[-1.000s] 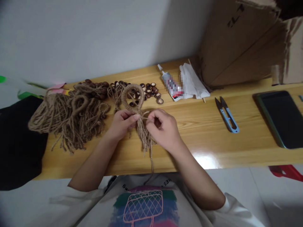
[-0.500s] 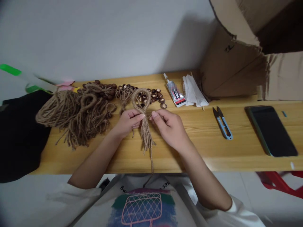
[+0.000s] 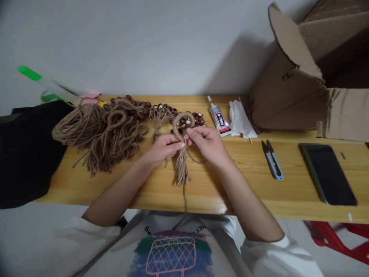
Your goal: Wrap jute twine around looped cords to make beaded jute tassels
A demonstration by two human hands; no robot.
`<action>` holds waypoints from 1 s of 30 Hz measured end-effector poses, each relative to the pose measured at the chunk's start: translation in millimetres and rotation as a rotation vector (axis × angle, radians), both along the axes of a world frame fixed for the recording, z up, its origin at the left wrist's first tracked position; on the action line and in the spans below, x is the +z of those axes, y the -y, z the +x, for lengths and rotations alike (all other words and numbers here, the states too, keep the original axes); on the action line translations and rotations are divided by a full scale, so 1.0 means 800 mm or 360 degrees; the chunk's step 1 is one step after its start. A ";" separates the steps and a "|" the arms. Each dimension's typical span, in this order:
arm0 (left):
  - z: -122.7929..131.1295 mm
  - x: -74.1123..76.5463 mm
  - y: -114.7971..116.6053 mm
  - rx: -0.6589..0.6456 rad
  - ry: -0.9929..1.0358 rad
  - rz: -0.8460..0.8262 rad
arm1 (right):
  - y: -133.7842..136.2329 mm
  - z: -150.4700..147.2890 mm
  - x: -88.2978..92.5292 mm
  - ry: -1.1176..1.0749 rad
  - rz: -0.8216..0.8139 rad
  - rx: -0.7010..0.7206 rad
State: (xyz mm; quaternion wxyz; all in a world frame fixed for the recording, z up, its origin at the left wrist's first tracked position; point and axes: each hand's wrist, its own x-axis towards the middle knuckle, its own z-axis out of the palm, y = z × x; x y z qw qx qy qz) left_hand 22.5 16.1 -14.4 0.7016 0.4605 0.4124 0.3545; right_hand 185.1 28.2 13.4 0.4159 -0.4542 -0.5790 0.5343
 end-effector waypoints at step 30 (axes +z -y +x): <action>-0.003 -0.001 0.000 -0.0154 -0.0032 -0.0070 | 0.012 -0.008 -0.029 -0.0254 0.0014 -0.0230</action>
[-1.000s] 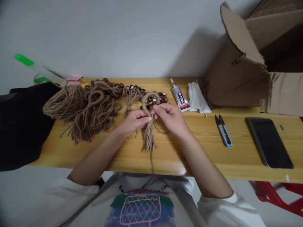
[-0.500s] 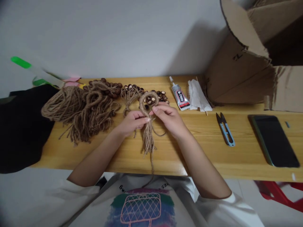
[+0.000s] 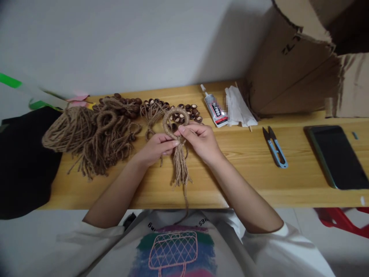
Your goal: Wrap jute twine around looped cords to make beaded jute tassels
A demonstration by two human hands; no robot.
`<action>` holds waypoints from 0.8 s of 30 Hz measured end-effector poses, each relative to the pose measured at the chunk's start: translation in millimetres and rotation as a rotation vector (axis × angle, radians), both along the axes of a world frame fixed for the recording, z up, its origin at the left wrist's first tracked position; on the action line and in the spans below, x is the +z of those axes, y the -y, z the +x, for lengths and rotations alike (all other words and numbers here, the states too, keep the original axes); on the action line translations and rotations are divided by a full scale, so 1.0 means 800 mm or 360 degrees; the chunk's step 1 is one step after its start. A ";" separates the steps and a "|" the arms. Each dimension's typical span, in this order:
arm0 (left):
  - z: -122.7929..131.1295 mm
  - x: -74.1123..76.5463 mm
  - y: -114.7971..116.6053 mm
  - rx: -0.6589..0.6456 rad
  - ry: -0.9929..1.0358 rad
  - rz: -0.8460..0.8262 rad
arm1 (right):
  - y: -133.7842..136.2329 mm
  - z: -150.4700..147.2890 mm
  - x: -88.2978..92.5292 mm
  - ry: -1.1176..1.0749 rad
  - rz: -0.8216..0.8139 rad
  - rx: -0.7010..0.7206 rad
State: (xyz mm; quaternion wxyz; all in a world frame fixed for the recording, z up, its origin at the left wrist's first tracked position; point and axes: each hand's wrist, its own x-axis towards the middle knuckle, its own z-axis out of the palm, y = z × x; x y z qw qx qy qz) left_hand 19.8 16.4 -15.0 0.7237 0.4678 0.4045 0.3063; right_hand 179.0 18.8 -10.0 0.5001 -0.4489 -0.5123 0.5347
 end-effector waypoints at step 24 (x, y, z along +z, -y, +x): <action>0.007 0.004 0.002 0.0221 -0.0016 -0.0122 | -0.001 0.004 0.003 -0.0049 0.0047 0.0169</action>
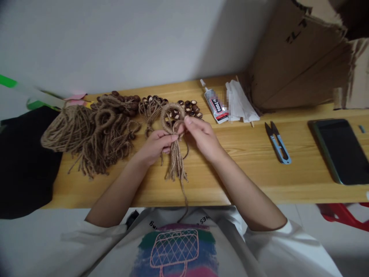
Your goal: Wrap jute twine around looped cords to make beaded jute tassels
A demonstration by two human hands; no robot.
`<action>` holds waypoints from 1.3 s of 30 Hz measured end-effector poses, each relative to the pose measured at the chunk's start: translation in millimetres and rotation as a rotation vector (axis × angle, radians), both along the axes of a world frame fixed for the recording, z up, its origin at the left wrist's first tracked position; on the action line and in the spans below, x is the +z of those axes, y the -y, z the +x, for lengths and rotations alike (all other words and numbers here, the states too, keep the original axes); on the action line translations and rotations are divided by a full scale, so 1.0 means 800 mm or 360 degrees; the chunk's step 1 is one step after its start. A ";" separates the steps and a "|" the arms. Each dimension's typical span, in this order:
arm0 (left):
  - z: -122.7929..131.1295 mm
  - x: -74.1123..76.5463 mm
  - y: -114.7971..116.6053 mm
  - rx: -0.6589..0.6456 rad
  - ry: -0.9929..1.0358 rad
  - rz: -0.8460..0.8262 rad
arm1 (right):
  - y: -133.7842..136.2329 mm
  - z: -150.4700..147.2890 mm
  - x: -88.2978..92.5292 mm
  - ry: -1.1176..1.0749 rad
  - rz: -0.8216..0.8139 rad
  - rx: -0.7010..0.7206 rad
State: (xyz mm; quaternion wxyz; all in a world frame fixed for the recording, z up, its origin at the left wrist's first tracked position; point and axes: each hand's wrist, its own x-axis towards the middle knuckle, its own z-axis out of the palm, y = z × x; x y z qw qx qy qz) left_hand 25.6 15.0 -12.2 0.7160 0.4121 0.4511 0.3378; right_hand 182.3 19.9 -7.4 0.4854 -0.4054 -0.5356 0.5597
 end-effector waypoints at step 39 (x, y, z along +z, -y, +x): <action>0.010 0.006 -0.001 0.0679 0.0410 0.0015 | 0.039 -0.028 0.047 0.1029 0.0211 -0.0100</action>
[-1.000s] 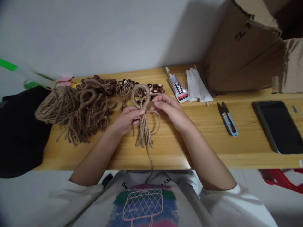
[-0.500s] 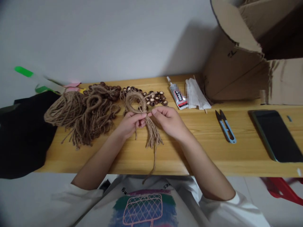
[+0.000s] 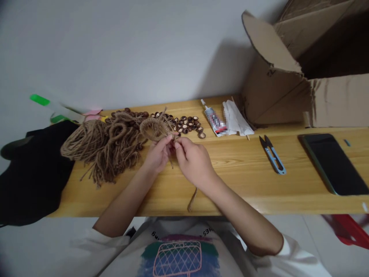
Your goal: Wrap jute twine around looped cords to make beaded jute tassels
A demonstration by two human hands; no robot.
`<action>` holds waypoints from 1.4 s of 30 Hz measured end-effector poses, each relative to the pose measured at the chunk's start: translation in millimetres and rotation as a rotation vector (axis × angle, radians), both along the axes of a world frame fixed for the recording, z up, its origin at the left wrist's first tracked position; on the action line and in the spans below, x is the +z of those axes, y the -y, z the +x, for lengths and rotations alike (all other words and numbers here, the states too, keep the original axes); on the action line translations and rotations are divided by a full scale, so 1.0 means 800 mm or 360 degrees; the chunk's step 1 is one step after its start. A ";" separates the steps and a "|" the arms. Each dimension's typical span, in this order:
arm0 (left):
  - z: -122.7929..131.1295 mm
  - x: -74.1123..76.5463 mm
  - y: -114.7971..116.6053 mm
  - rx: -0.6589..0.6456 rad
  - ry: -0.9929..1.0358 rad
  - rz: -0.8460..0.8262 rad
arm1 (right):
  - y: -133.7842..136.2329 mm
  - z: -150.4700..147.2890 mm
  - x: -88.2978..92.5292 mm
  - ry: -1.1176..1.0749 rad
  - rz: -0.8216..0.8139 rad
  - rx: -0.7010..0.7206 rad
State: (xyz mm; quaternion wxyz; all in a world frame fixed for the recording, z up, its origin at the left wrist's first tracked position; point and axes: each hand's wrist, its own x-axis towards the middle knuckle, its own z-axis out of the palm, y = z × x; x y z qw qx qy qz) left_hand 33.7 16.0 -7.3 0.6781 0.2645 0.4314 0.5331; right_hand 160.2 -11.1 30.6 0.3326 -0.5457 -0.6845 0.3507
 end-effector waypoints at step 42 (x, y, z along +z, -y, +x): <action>0.003 -0.008 0.009 0.0011 -0.0382 0.0532 | -0.004 0.017 0.021 -0.0024 0.0059 0.0087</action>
